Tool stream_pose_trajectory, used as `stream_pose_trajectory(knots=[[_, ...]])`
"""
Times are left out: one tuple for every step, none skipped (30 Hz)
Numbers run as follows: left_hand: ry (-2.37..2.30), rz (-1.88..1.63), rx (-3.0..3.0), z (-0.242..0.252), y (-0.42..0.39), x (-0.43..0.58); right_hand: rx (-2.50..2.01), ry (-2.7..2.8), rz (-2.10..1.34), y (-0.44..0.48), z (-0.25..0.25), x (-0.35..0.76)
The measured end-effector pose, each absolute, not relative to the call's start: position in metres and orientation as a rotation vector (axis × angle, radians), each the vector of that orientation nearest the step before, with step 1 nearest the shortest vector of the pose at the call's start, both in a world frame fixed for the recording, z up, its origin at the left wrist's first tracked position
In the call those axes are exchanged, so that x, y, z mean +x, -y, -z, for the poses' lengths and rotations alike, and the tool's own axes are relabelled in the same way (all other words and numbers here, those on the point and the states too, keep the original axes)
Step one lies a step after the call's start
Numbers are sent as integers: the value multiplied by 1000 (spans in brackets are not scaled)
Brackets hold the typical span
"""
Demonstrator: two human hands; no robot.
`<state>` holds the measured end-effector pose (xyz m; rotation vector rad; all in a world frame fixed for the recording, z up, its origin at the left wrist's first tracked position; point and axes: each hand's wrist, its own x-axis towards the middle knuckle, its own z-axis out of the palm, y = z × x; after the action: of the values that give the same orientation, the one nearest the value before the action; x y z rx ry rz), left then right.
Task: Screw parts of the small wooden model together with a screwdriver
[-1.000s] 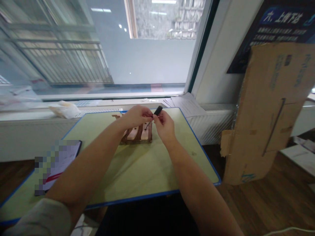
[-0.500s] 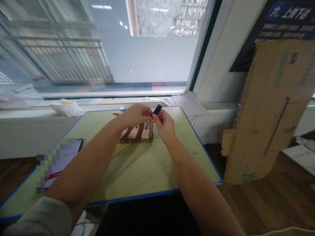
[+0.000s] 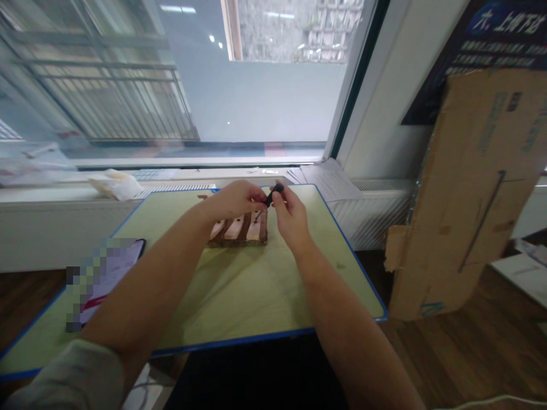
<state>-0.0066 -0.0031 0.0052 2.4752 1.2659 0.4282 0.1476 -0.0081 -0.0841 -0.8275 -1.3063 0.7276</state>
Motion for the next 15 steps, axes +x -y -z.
stream_pose_trajectory(knots=[[-1250, -418, 2471, -5, 4, -7, -813, 1288, -742, 7, 84, 147], [-1242, -420, 2464, -5, 4, -7, -797, 1271, -754, 6, 84, 147], [-1241, -438, 2453, -4, 4, -7, -781, 1255, -763, 5, 84, 146], [-1251, -473, 2439, -3, 4, -6, -767, 1238, -768, 5, 84, 146], [-1271, -520, 2423, -2, 4, -6, -757, 1223, -766, 5, 84, 145], [-1301, -572, 2412, 0, 3, -5, -755, 1211, -761, 4, 84, 144], [-1334, -619, 2406, 1, 2, -5, -758, 1204, -753, 5, 84, 143], [-1358, -652, 2408, 2, 2, -4, -765, 1203, -743, 5, 84, 143], [-1370, -666, 2415, 3, 1, -3, -771, 1210, -735, 6, 83, 143], [-1369, -662, 2425, 3, 1, -3, -772, 1218, -733, 7, 82, 143], [-1362, -647, 2434, 2, 1, -3, -770, 1227, -740, 8, 82, 143], [-1357, -627, 2440, 1, 2, -3, -766, 1234, -748, 8, 81, 143], [-1356, -606, 2444, 0, 3, -3, -762, 1240, -757, 9, 81, 143], [-1356, -584, 2451, -2, 4, -3, -761, 1240, -761, 9, 81, 144], [-1352, -560, 2459, -3, 5, -4, -760, 1236, -762, 9, 81, 144]])
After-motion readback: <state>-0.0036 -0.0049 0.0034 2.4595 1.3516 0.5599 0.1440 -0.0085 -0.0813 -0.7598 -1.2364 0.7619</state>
